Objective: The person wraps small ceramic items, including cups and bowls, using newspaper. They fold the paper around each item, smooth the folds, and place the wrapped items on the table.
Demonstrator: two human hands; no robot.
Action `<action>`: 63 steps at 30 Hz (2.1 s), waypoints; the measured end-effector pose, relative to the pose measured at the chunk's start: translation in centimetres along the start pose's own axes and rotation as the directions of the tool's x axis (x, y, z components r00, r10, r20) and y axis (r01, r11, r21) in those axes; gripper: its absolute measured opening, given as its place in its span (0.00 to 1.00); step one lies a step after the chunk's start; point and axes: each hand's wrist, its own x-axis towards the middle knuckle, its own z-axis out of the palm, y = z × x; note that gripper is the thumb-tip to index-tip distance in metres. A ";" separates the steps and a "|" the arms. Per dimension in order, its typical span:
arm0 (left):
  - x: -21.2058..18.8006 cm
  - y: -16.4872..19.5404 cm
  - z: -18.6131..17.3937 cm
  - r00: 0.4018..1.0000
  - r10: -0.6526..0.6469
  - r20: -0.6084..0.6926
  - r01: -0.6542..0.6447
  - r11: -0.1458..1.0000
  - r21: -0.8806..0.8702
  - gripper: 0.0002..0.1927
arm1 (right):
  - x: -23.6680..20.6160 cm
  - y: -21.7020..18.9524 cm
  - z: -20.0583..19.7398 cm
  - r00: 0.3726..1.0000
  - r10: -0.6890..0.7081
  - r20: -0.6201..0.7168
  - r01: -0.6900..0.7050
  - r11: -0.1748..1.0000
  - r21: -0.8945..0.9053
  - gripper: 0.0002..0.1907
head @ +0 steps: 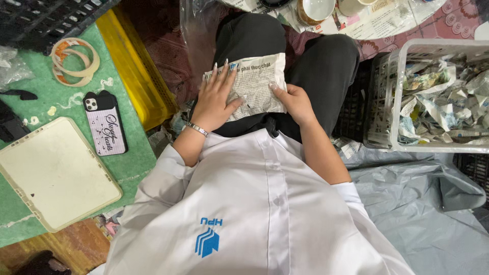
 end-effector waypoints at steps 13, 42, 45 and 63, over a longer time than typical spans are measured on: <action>-0.9 1.3 0.8 0.952 0.244 -0.187 -0.224 0.967 0.120 0.33 | -1.0 -0.2 0.2 0.916 -0.347 -0.200 0.265 0.899 -0.348 0.34; -1.6 5.8 0.1 0.987 -0.070 -0.145 0.044 0.983 -0.177 0.28 | -6.7 1.6 3.0 0.645 -0.637 0.423 0.617 0.106 -0.780 0.36; -2.7 4.9 -0.9 0.910 -0.145 -0.388 -0.023 0.918 -0.396 0.24 | -7.5 1.3 3.5 0.653 -0.539 0.532 0.595 -0.069 -0.801 0.39; -7.0 2.8 -2.9 0.960 0.242 -0.140 -0.268 0.937 -0.223 0.32 | -9.4 1.1 4.2 0.698 -0.608 0.377 0.664 0.355 -0.658 0.26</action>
